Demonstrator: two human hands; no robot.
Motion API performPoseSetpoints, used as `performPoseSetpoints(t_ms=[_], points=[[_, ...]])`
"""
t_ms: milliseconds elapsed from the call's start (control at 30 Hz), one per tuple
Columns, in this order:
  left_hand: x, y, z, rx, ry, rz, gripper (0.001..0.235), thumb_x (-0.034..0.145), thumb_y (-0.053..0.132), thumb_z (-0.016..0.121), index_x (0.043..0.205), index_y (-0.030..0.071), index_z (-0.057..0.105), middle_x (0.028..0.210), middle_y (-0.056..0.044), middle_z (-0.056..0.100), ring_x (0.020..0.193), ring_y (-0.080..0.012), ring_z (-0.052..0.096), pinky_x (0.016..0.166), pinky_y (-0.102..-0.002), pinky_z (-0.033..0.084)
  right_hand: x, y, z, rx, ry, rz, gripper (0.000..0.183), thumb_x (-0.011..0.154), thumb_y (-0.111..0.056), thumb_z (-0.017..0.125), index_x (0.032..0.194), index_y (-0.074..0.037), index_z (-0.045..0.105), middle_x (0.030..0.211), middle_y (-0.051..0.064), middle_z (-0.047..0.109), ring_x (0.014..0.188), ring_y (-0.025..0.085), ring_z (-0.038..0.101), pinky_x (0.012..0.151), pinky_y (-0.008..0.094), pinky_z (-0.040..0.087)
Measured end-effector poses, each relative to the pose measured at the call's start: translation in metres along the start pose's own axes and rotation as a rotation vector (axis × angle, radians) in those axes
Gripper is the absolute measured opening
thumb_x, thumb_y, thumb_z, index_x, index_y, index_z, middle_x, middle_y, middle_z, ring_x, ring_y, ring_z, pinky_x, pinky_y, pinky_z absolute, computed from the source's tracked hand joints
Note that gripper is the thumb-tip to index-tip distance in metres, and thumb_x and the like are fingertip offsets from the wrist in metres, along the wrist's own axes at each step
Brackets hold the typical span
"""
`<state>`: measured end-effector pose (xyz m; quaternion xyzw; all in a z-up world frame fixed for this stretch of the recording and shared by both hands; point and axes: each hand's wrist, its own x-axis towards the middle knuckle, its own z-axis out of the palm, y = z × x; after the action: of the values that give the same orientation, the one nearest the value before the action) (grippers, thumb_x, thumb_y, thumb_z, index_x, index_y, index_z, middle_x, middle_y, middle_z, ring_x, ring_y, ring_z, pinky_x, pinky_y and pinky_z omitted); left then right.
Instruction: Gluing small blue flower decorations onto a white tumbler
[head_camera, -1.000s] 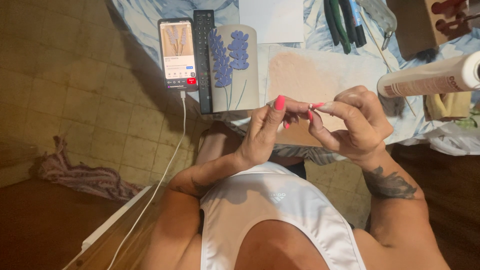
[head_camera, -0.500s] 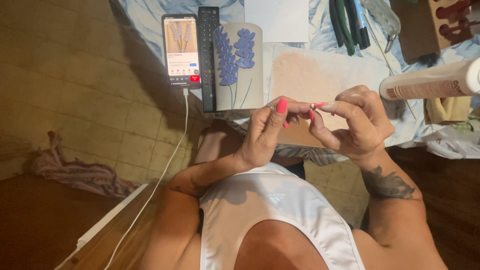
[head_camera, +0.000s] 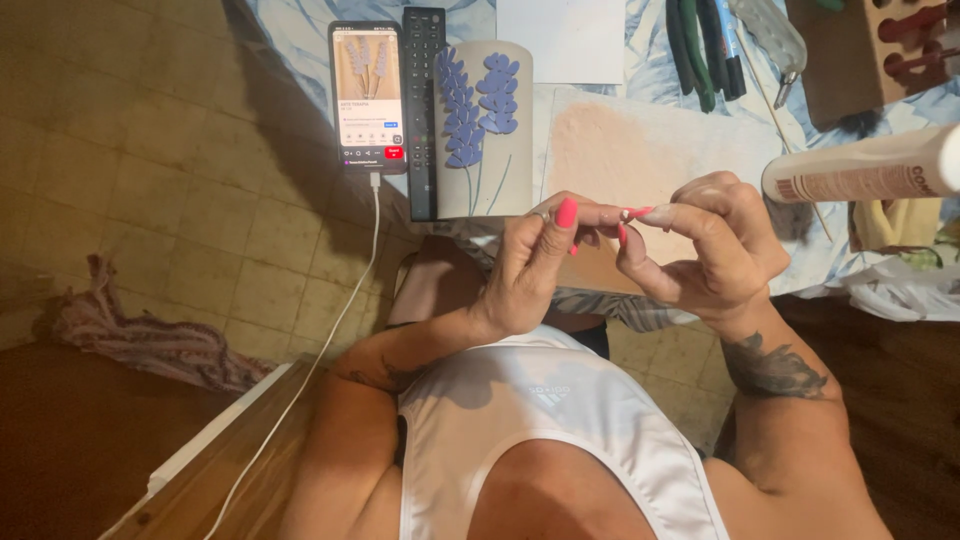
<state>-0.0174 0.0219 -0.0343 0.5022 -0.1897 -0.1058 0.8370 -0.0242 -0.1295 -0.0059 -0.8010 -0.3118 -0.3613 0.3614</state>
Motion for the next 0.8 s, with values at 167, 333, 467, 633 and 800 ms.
performPoseSetpoints(t_ms=[167,333,467,633,800], points=[[0.000,0.002,-0.001,0.029,0.003,0.016,0.041,0.095,0.030,0.030,0.098,0.002,0.060,0.083,-0.011,0.059,0.073,-0.0121,0.049,0.065,-0.020,0.041,0.001,0.000,0.001,0.000,0.002,-0.004,0.011,0.071,0.008,0.070,0.072,0.012,0.059,0.067,0.015,0.039,0.050,0.023,0.045,0.047,0.033,0.041],[0.000,0.001,-0.001,0.042,0.008,0.026,0.041,0.094,0.030,0.031,0.098,0.002,0.060,0.082,-0.011,0.058,0.073,-0.0115,0.048,0.065,-0.020,0.041,0.001,-0.001,0.002,0.012,0.006,0.011,0.012,0.070,0.009,0.070,0.073,0.012,0.059,0.067,0.015,0.039,0.051,0.023,0.045,0.047,0.033,0.041],[-0.001,0.003,-0.002,0.025,0.001,0.026,0.041,0.095,0.030,0.031,0.099,0.001,0.059,0.083,-0.011,0.058,0.074,-0.0117,0.049,0.065,-0.020,0.042,0.002,-0.001,0.002,0.015,0.001,0.007,0.011,0.070,0.009,0.070,0.073,0.012,0.060,0.067,0.015,0.038,0.050,0.023,0.044,0.046,0.033,0.041],[-0.005,0.017,-0.011,0.137,-0.049,-0.143,0.045,0.092,0.034,0.027,0.100,0.002,0.057,0.095,-0.010,0.058,0.080,-0.0158,0.052,0.071,-0.025,0.042,0.002,-0.001,-0.003,-0.147,-0.169,0.072,0.015,0.075,0.002,0.068,0.085,0.006,0.057,0.074,0.018,0.043,0.054,0.025,0.043,0.051,0.033,0.041],[-0.006,0.028,-0.027,0.386,-0.063,0.099,0.038,0.094,0.029,0.026,0.101,0.006,0.055,0.088,-0.011,0.055,0.076,-0.0185,0.056,0.075,-0.028,0.044,0.014,0.020,0.007,-0.105,-0.192,0.097,0.018,0.073,0.005,0.072,0.083,0.005,0.057,0.072,0.016,0.045,0.057,0.021,0.044,0.052,0.031,0.042]])
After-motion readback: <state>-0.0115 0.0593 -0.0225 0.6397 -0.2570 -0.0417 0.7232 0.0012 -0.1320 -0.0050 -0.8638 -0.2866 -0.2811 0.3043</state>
